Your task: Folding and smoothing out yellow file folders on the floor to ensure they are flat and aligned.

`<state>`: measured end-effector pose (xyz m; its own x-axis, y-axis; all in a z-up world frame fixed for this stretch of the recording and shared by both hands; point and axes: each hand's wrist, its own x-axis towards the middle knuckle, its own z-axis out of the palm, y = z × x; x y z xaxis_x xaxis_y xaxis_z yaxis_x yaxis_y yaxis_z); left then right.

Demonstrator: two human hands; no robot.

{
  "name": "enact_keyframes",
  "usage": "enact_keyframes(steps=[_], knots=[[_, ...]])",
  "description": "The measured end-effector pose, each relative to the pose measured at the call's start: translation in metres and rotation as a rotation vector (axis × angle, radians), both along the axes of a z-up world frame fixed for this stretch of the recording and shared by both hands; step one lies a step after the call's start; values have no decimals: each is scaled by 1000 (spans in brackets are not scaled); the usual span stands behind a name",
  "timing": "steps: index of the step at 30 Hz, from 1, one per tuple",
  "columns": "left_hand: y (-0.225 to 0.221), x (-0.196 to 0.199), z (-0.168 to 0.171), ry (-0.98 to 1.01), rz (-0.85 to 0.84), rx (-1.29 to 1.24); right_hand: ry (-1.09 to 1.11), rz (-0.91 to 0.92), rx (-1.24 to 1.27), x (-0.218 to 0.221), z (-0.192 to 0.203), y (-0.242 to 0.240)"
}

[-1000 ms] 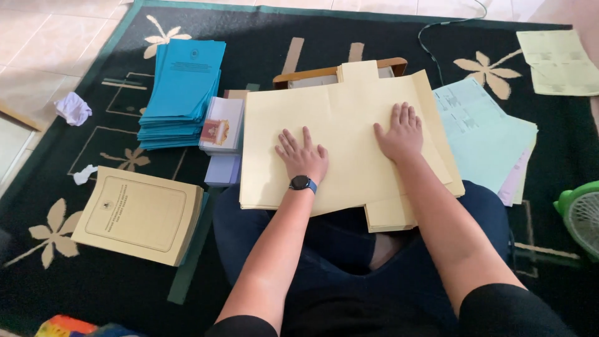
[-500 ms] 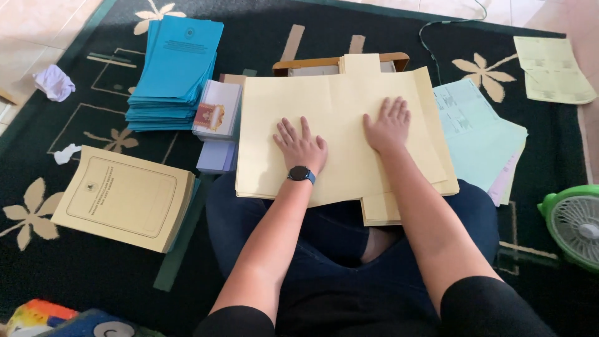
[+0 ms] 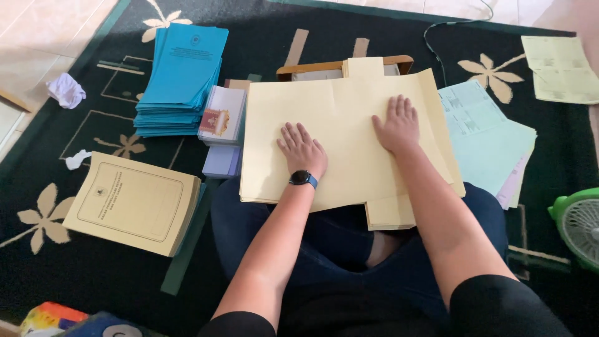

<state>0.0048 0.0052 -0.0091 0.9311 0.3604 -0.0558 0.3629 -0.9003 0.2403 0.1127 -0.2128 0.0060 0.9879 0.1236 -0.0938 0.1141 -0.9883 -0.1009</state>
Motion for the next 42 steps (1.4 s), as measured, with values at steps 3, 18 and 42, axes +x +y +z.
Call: enact_keyframes(steps=[3,18,42], knots=[[-1,0,-2,-27,11,12,-3,-31,-7,-16,0,-29],[-24,-120,35,174,-731,-2,-40,-120,38,-154,-19,-89],[1,-113,31,-693,-718,-243,158,-351,2372,-165,66,-158]])
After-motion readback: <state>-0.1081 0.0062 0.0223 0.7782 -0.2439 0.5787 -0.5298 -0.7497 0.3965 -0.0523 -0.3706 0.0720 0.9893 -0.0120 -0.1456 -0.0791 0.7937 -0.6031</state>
